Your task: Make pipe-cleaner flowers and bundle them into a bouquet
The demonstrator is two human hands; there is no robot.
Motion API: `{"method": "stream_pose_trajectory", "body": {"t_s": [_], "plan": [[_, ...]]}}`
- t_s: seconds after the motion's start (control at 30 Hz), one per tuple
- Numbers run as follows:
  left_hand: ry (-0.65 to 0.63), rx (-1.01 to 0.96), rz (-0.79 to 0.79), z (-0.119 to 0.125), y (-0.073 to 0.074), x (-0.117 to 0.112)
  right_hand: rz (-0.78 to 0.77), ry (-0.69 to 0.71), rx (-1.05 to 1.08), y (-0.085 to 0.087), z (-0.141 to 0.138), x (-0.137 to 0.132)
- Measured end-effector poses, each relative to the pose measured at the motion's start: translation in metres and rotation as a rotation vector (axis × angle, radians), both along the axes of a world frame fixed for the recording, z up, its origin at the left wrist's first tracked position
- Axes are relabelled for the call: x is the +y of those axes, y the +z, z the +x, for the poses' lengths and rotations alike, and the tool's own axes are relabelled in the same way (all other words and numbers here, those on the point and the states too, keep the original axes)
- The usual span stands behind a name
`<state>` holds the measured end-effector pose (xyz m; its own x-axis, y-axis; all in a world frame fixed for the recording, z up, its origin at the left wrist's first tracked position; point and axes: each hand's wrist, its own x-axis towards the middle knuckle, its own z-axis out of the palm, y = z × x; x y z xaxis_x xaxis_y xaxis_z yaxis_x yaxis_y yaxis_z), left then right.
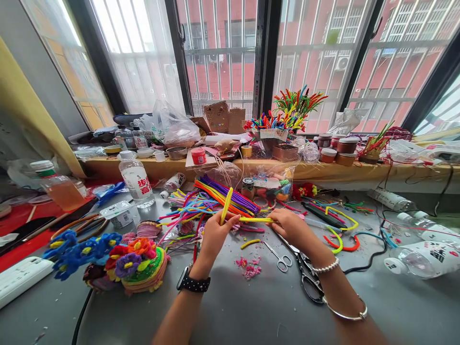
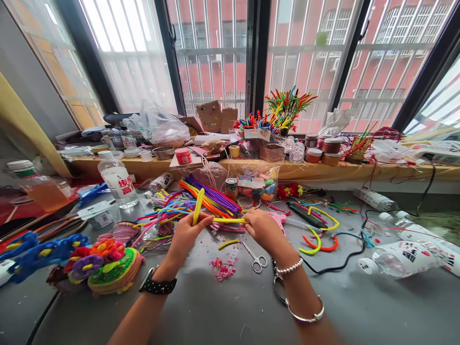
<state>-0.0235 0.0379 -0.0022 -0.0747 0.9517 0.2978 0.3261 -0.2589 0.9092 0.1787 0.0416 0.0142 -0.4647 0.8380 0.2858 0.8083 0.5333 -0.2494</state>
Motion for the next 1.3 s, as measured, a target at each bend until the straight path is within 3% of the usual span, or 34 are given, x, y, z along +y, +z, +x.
{"method": "stream_pose_trajectory", "body": {"t_s": [0.13,0.37,0.47,0.6,0.8,0.97,1.1,1.3], "plan": [[0.049,0.068,0.033,-0.001,0.003,-0.002,-0.042,-0.038,0.004,0.001,0.003,-0.001],[0.013,0.086,0.011,-0.001,0.005,-0.004,-0.041,-0.054,0.042,-0.002,0.004,0.0],[0.069,0.097,0.032,-0.001,0.004,-0.003,-0.085,-0.048,0.268,-0.003,0.003,0.001],[0.115,0.092,0.063,-0.002,0.0,-0.003,-0.289,-0.056,0.67,0.003,0.004,-0.001],[0.168,0.069,0.11,-0.001,0.0,-0.005,-0.588,-0.07,1.095,0.01,0.009,-0.005],[0.096,0.056,0.119,0.004,0.002,-0.008,-0.621,-0.115,1.512,0.008,0.014,-0.001],[0.018,0.074,0.101,0.008,0.003,-0.01,-0.683,-0.065,1.663,0.009,0.013,-0.001],[0.03,-0.009,0.129,0.008,0.008,-0.011,-0.756,-0.088,1.829,0.003,0.009,0.005]]}}
